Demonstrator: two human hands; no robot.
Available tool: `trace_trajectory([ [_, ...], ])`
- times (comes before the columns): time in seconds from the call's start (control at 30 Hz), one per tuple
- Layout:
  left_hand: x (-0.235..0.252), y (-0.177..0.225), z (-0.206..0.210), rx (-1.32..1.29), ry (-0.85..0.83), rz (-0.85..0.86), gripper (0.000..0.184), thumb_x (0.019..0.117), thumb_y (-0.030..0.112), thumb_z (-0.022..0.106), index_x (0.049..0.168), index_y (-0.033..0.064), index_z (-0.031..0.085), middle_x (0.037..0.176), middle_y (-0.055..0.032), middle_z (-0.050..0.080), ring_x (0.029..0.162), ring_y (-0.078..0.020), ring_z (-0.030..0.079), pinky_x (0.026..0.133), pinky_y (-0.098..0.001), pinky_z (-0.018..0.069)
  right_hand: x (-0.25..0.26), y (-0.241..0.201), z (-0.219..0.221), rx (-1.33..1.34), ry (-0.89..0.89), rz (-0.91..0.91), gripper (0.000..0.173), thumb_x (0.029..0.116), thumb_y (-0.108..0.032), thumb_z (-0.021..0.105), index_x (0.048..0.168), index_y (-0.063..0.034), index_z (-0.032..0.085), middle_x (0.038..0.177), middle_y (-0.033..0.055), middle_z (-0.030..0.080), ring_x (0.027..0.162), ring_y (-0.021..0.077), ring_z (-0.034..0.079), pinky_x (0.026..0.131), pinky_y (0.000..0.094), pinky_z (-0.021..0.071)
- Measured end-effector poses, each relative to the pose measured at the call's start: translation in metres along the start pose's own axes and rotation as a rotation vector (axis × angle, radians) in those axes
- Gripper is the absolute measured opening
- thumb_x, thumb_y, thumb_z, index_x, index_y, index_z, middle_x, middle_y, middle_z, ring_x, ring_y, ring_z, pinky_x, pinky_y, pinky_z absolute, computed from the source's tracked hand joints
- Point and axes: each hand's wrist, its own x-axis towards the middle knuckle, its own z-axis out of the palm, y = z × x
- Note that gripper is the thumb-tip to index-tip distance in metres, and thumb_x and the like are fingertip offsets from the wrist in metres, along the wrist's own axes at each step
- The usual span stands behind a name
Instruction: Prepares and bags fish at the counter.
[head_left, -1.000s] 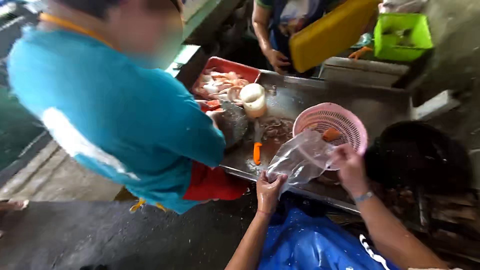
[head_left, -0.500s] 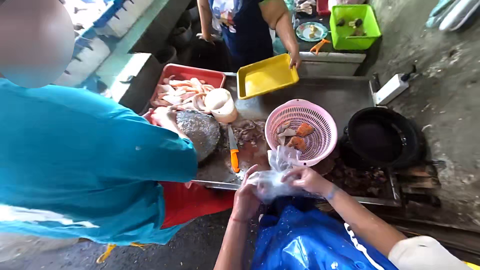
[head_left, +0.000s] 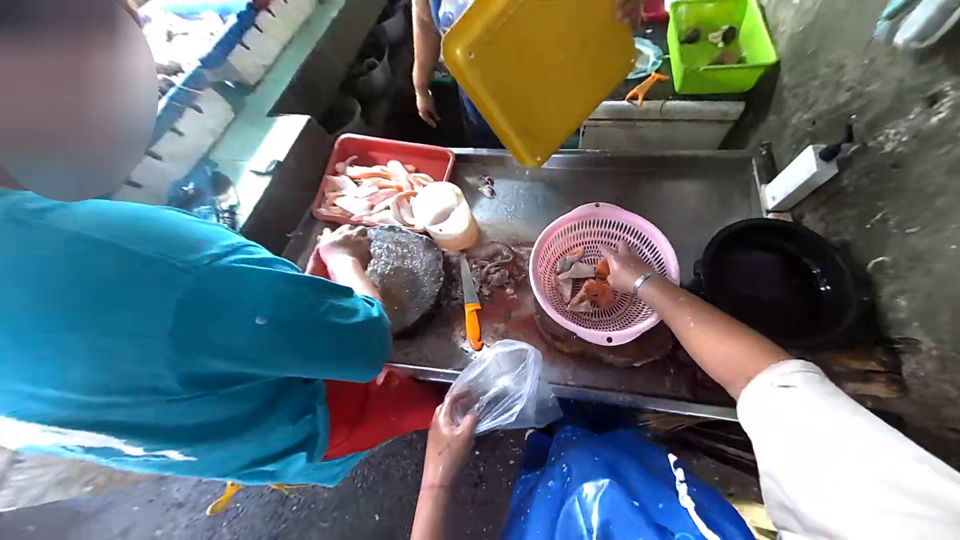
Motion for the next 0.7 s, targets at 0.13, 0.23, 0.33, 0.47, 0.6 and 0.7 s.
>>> trace_trajectory([
  [0.13, -0.017, -0.008, 0.001, 0.03, 0.02, -0.06, 0.047, 0.0926, 0.022, 0.067, 0.138, 0.0122, 0.061, 0.133, -0.0168, 0.062, 0.108, -0.028, 0.067, 0.083, -0.0485, 0.0605, 0.031, 0.022, 0.031, -0.127, -0.037, -0.1, 0.065, 0.083, -0.013, 0.08, 0.144, -0.0186, 0.061, 0.157, 0.0311, 0.038, 0.14, 0.0571, 0.039, 0.102, 0.0754, 0.0417],
  [0.23, -0.025, -0.017, 0.002, 0.015, 0.03, -0.104, 0.041, 0.0944, 0.017, 0.066, 0.135, 0.0127, 0.063, 0.131, -0.0148, 0.064, 0.104, -0.0266, 0.069, 0.081, -0.0484, 0.0615, 0.037, 0.022, 0.023, -0.183, -0.081, -0.152, 0.054, 0.0877, -0.022, 0.079, 0.139, -0.0145, 0.065, 0.153, 0.0284, 0.044, 0.138, 0.0531, 0.044, 0.103, 0.071, 0.0456],
  [0.33, -0.031, -0.016, 0.0, 0.012, 0.023, -0.157, 0.039, 0.097, 0.016, 0.064, 0.136, 0.0132, 0.062, 0.131, -0.0127, 0.065, 0.101, -0.0239, 0.07, 0.079, -0.0452, 0.0615, 0.049, 0.032, 0.021, -0.102, -0.029, -0.207, 0.042, 0.0929, -0.019, 0.072, 0.132, -0.0061, 0.067, 0.138, 0.0276, 0.058, 0.129, 0.0475, 0.055, 0.104, 0.0666, 0.0467],
  [0.47, -0.028, 0.003, -0.006, 0.147, 0.071, -0.142, 0.039, 0.0961, 0.016, 0.065, 0.135, 0.0134, 0.063, 0.13, -0.0154, 0.064, 0.104, -0.0268, 0.07, 0.084, -0.0478, 0.0609, 0.048, 0.04, 0.009, 0.566, 0.022, 0.04, 0.041, 0.0998, -0.014, 0.063, 0.138, 0.0007, 0.059, 0.128, 0.0257, 0.065, 0.118, 0.0371, 0.065, 0.102, 0.057, 0.0519],
  [0.6, -0.013, 0.03, -0.007, 0.23, 0.069, -0.076, 0.045, 0.0934, 0.021, 0.069, 0.137, 0.0107, 0.062, 0.139, -0.0184, 0.06, 0.127, -0.0303, 0.059, 0.107, -0.0505, 0.0502, 0.025, 0.021, -0.003, 1.484, -0.132, 0.149, 0.041, 0.1022, -0.023, 0.051, 0.141, -0.0106, 0.051, 0.117, 0.0123, 0.067, 0.101, 0.0241, 0.068, 0.086, 0.0452, 0.0601],
  [0.7, 0.003, 0.055, -0.001, 0.257, 0.023, -0.036, 0.057, 0.0896, 0.027, 0.075, 0.141, 0.008, 0.059, 0.142, -0.0191, 0.058, 0.132, -0.0314, 0.056, 0.111, -0.0506, 0.0474, -0.012, -0.027, -0.015, 1.605, -0.27, -0.122, 0.042, 0.1046, -0.02, 0.05, 0.145, -0.01, 0.045, 0.123, 0.0119, 0.066, 0.108, 0.0244, 0.068, 0.095, 0.047, 0.0587],
])
